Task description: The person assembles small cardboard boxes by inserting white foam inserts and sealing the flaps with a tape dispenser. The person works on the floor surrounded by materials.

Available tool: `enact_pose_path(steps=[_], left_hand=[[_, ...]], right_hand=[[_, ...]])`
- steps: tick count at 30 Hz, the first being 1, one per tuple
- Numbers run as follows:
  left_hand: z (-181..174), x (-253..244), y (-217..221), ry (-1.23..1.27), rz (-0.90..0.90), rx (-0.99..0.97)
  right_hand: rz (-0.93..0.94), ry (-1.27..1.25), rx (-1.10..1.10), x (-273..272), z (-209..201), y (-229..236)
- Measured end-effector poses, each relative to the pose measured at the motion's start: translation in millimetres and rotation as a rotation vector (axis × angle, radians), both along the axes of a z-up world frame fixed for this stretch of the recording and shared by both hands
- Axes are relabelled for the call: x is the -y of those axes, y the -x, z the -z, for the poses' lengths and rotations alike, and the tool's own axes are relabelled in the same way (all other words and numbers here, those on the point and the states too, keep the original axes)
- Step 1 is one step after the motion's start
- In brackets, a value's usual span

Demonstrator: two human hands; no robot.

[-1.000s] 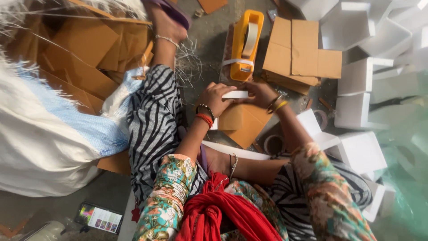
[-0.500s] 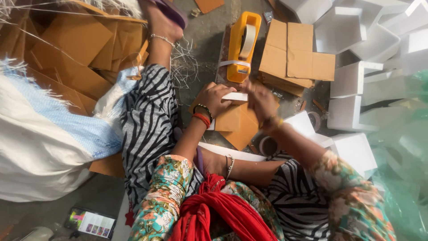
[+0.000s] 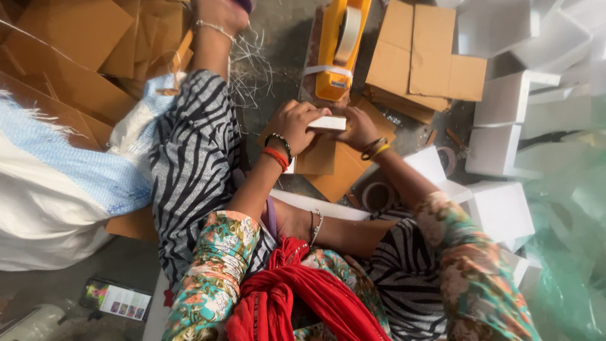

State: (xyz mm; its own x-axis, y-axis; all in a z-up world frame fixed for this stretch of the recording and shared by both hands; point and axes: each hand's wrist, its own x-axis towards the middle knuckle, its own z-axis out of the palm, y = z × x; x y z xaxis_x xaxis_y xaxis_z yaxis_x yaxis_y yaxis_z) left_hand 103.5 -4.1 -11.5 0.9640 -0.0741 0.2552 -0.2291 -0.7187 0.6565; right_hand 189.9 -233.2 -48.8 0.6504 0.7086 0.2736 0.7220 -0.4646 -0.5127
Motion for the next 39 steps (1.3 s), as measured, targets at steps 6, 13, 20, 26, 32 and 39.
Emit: enact_pose_path(steps=[6, 13, 20, 26, 32, 39], left_hand=[[8, -1, 0, 0.023, 0.024, -0.016], [13, 20, 15, -0.047, 0.04, 0.229], [-42, 7, 65, -0.053, 0.207, 0.438], [-56, -22, 72, 0.226, -0.527, 0.261], [-41, -40, 57, 0.527, -0.344, 0.082], [-22, 1, 13, 0.056, -0.047, 0.07]], right_hand=[[0.305, -0.455, -1.204, -13, -5, -34], [0.176, 0.207, -0.752, 22, 46, -45], [0.461, -0.211, -1.453, 27, 29, 8], [0.165, -0.179, -1.009, -4, -71, 12], [0.093, 0.08, -0.34, -11, -100, 19], [-0.109, -0.157, -0.475, -8, -29, 0]])
